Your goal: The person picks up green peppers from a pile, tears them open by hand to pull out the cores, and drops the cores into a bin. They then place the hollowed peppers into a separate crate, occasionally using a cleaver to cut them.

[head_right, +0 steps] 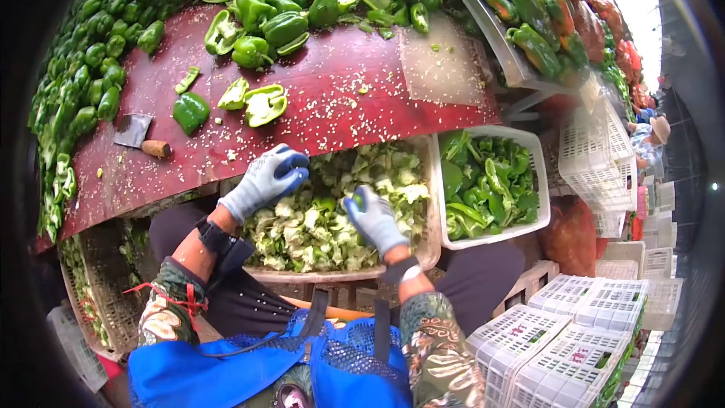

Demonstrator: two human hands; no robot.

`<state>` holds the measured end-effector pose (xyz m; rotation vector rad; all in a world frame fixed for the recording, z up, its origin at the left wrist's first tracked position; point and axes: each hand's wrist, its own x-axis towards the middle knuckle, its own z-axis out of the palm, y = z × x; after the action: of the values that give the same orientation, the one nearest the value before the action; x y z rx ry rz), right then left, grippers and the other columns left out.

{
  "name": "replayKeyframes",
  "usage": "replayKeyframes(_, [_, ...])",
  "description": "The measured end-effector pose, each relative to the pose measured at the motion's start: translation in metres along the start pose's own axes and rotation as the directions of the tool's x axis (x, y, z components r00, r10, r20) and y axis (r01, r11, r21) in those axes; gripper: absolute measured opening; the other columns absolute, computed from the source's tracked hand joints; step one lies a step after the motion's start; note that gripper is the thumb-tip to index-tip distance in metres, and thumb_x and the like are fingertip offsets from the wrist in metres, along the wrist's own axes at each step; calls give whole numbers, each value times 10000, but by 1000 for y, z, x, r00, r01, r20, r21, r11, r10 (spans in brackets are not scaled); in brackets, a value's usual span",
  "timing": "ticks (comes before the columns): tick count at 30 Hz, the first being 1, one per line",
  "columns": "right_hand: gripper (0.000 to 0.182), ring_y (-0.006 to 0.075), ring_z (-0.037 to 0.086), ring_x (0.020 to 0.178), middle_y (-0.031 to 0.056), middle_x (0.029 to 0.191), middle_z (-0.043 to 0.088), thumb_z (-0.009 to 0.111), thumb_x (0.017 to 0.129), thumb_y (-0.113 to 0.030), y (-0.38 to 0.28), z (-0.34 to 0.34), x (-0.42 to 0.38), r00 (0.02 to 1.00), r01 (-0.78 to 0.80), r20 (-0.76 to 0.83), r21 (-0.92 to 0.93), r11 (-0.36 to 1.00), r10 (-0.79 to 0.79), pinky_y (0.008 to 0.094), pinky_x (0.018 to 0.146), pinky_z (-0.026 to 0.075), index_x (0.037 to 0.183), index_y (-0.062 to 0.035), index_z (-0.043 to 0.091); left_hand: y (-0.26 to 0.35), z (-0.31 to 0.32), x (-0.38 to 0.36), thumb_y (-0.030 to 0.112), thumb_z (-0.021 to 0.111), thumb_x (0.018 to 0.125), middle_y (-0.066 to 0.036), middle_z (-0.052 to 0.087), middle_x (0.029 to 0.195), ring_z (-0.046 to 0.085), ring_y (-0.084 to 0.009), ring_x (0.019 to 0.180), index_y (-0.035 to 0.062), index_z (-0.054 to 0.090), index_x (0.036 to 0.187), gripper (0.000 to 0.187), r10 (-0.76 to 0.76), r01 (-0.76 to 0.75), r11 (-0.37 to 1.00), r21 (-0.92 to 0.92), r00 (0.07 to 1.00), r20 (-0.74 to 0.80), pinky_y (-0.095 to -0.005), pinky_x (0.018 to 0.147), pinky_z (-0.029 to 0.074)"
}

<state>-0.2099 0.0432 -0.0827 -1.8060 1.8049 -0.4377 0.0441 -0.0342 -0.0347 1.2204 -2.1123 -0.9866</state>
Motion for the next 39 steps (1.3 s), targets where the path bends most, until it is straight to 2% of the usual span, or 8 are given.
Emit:
replayKeyframes(4, [256, 118, 594, 724, 40, 845, 636, 638, 946, -247, -10, -55, -14, 956, -241, 93, 793, 560, 279, 305, 661, 498, 1037, -17, 571, 12, -2, 4, 220, 686, 846, -127, 600, 945, 630, -310, 885, 66, 652, 1053, 260, 64, -63, 996, 70, 998, -17, -391, 771, 508])
replayKeyframes(8, [291, 214, 646, 803, 88, 904, 670, 645, 922, -296, 46, -137, -8, 919, -82, -386, 24, 996, 85, 371, 705, 509, 1111, -83, 584, 17, -31, 19, 238, 707, 832, -172, 598, 1102, 603, -343, 990, 87, 650, 1115, 325, 96, 4, 962, 272, 932, -350, -407, 839, 500])
replayKeyframes(14, [593, 383, 559, 1141, 207, 1284, 557, 684, 854, -428, 207, -145, 21, 979, -143, -197, -526, 839, 44, 464, 971, 443, 1307, -78, 529, -19, -92, 36, 284, 683, 824, -141, 591, 1102, 550, -354, 1023, 98, 633, 1155, 383, -49, 354, 841, 410, 804, -593, -447, 905, 451])
replayKeyframes(22, [441, 166, 591, 1066, 130, 1198, 603, 608, 962, -177, -90, -49, 108, 999, 37, -15, 757, 652, -40, 281, 887, 496, 1358, -39, 474, -23, -51, 57, 328, 750, 694, -166, 467, 1320, 462, -372, 1190, 154, 486, 1341, 720, -134, 234, 603, 762, 972, -193, -479, 959, 439])
replayKeyframes(26, [612, 180, 582, 1028, 125, 1167, 590, 647, 933, -289, -122, 41, 176, 995, 96, -82, 658, 747, -56, 341, 852, 527, 1402, 5, 387, -43, -36, 60, 261, 738, 719, -174, 526, 1171, 527, -347, 1087, 75, 504, 1271, 628, -50, 216, 769, 602, 959, -279, -463, 901, 452])
replayKeyframes(32, [480, 206, 653, 854, 123, 1051, 649, 526, 945, -425, -110, 4, 140, 955, -294, 297, 952, -85, 24, 334, 683, 548, 1267, -70, 523, -14, -34, 35, 273, 788, 741, -185, 534, 1135, 533, -350, 1066, 86, 550, 1273, 612, 28, -19, 998, 58, 988, -155, -416, 909, 456])
replayKeyframes(36, [631, 202, 676, 828, 90, 1007, 688, 359, 942, -579, -89, -20, 97, 954, -299, 296, 943, -147, -40, 289, 541, 498, 1273, -72, 536, -10, -24, 30, 255, 767, 783, -164, 519, 1217, 513, -332, 1132, 96, 515, 1318, 612, 241, -205, 954, 217, 958, -155, -410, 977, 426])
replayKeyframes(39, [603, 207, 668, 901, 100, 1091, 661, 387, 948, -565, -92, -26, 79, 924, -371, 337, 903, -215, -180, 298, 608, 537, 1297, -93, 524, 15, -19, 19, 196, 742, 807, -146, 523, 1194, 560, -283, 1063, 67, 500, 1312, 575, 234, -261, 928, -266, 963, -131, -359, 930, 458])
